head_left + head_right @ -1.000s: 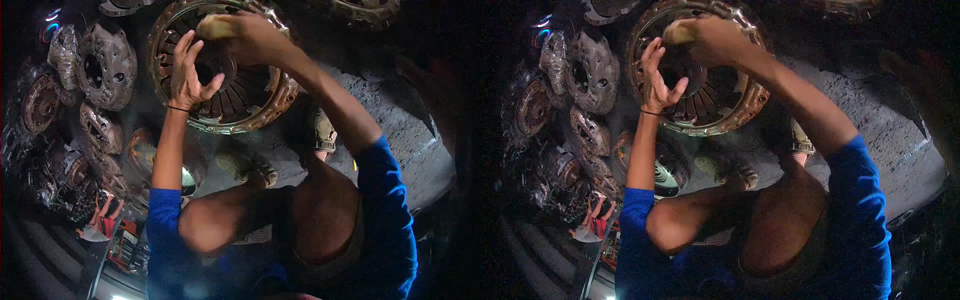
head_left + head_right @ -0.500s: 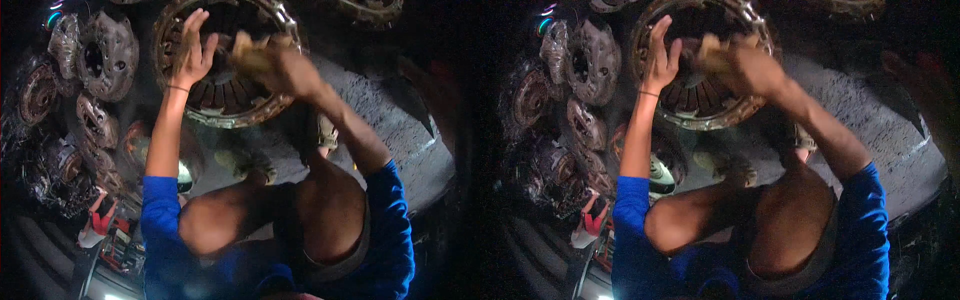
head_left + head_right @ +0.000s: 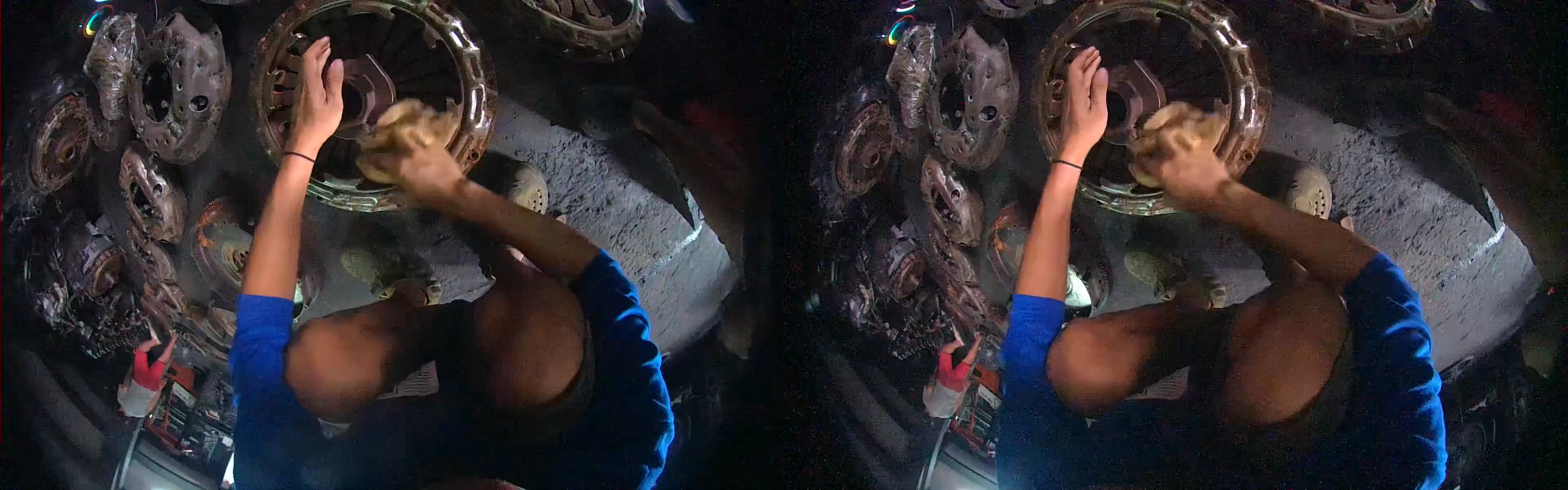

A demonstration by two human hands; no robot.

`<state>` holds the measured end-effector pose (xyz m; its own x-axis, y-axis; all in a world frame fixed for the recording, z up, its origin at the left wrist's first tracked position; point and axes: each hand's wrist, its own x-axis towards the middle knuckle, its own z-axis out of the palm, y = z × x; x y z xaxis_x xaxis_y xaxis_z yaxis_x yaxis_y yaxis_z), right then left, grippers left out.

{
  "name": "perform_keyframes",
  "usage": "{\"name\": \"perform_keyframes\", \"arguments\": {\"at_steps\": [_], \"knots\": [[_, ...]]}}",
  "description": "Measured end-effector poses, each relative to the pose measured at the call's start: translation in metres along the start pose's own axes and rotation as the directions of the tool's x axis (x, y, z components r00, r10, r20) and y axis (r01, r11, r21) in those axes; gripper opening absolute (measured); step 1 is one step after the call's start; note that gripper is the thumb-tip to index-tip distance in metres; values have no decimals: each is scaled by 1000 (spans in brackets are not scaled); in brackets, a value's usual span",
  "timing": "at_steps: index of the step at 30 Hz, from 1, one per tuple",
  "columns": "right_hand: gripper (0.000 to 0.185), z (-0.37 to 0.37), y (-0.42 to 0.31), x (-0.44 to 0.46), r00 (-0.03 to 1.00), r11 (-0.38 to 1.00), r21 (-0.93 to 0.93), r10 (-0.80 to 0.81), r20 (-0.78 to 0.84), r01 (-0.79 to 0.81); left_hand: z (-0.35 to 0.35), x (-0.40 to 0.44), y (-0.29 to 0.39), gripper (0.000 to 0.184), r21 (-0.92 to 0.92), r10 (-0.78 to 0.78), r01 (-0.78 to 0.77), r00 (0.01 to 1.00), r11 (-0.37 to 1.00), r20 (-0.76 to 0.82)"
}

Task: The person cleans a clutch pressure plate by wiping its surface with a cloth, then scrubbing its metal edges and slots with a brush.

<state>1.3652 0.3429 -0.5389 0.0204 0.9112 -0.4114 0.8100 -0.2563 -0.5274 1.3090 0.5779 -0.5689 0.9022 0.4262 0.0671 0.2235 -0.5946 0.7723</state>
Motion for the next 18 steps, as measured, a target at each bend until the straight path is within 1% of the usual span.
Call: {"name": "perform_keyframes", "arguments": {"at_steps": [1, 2, 3, 4, 5, 6, 7, 8, 10, 13, 15, 18], "knots": [[42, 0, 7, 0, 998, 1000, -25, -8, -56, 6, 1, -8, 2, 52, -62, -82, 81, 996, 995, -17], [43, -28, 16, -4, 995, 985, 138, 95, 40, -100, 3, -14, 11, 46, -29, -82, 80, 993, 996, -87], [43, -51, 23, -8, 972, 934, 283, 181, 152, -219, 5, -18, 9, 45, -22, -80, 78, 990, 997, -116], [47, -63, 29, -14, 975, 939, 298, 205, -90, -170, 9, -24, 4, 44, -18, -79, 77, 986, 997, -150], [48, -63, 34, -15, 933, 939, 322, 219, -286, -121, 11, -28, 9, 44, -18, -84, 82, 979, 996, -188], [50, -64, 40, -16, 854, 943, 326, 224, -470, -68, 11, -32, 14, 42, -1, -112, 114, 973, 994, -201], [49, -60, 55, -6, 759, 940, 340, 228, -610, -9, 14, -34, 16, 42, 18, -120, 128, 965, 992, -232], [49, -56, 70, 8, 638, 938, 342, 231, -735, 54, 17, -33, 17, 42, 38, -124, 139, 957, 990, -264], [57, -40, 92, 46, 664, 963, 240, 99, -741, 124, 20, -32, 19, 42, 51, -142, 166, 940, 985, -312], [62, -5, 55, 56, 790, 996, 94, 61, -611, -4, 21, -31, 19, 42, 9, -176, 191, 922, 982, -344], [62, 12, 63, 49, 797, 982, 105, -61, -602, 154, 21, -32, 18, 42, -56, -193, 185, 916, 981, -351], [56, 10, 64, 29, 781, 957, 197, -46, -622, 214, 19, -31, 21, 42, -48, -180, 174, 921, 984, -346]]}}
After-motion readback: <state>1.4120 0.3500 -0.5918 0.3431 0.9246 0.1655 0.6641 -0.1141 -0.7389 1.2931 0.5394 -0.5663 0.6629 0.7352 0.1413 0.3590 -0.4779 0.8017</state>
